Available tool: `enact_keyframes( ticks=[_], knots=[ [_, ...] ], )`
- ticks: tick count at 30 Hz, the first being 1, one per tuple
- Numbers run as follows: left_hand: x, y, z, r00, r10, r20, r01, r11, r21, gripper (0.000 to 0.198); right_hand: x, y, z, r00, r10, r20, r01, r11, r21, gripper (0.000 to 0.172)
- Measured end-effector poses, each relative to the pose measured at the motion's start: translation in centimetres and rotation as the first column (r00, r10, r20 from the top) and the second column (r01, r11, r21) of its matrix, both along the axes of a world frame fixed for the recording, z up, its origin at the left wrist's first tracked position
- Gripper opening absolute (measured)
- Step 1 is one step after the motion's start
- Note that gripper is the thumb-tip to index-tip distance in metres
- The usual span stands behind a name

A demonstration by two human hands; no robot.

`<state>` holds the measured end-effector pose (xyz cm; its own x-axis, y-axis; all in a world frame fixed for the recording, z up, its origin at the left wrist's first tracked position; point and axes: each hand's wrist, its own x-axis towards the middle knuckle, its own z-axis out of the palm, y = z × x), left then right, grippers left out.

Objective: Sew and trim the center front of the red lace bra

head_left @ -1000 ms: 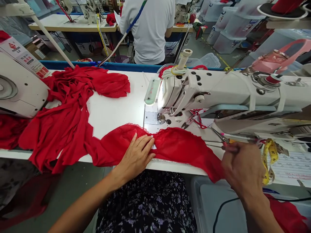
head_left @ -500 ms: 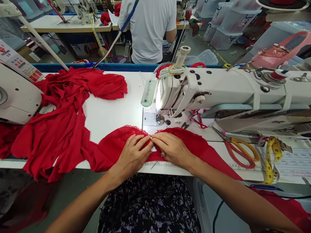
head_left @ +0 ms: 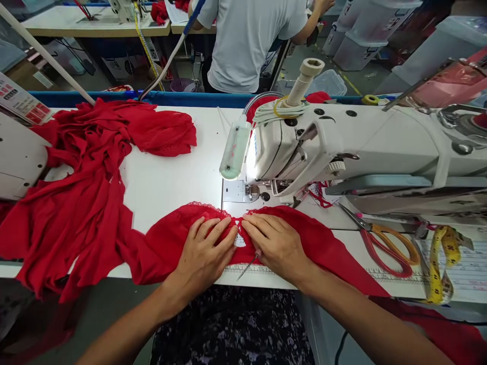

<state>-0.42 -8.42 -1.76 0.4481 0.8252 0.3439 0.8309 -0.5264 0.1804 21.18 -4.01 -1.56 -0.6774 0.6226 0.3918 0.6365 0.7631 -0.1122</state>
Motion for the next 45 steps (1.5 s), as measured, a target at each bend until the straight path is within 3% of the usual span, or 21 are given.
enact_keyframes(
  ticks=[10, 17, 24, 30, 34, 45],
  knots=[
    [-0.03, -0.32, 0.35, 0.992, 0.083, -0.100, -0.082, 0.997, 0.012, 0.037, 0.07, -0.01, 0.28, 0.999, -0.015, 0.033, 0.017, 0.999, -0.033, 0.051],
    [0.13, -0.29, 0.52, 0.991, 0.087, -0.101, -0.086, 0.996, 0.009, 0.035, 0.25, -0.13, 0.09, 0.991, -0.122, 0.053, 0.124, 0.992, -0.036, 0.057],
    [0.11, -0.22, 0.39, 0.992, 0.093, -0.090, -0.092, 0.996, 0.014, 0.035, 0.32, -0.27, -0.02, 0.986, -0.147, 0.077, 0.150, 0.988, -0.034, 0.057],
    [0.16, -0.15, 0.51, 0.992, 0.088, -0.086, -0.088, 0.996, 0.013, 0.035, 0.06, -0.09, 0.39, 0.991, -0.130, -0.010, 0.131, 0.988, 0.083, 0.051],
    [0.20, -0.11, 0.53, 0.992, 0.092, -0.089, -0.091, 0.996, 0.008, 0.035, -0.05, 0.07, 0.31, 0.994, -0.104, 0.025, 0.100, 0.988, 0.118, 0.048],
    [0.07, -0.27, 0.59, 0.992, 0.080, -0.099, -0.080, 0.997, 0.006, 0.034, 0.05, -0.05, 0.41, 0.990, -0.105, 0.094, 0.110, 0.992, -0.057, 0.055]
  ],
)
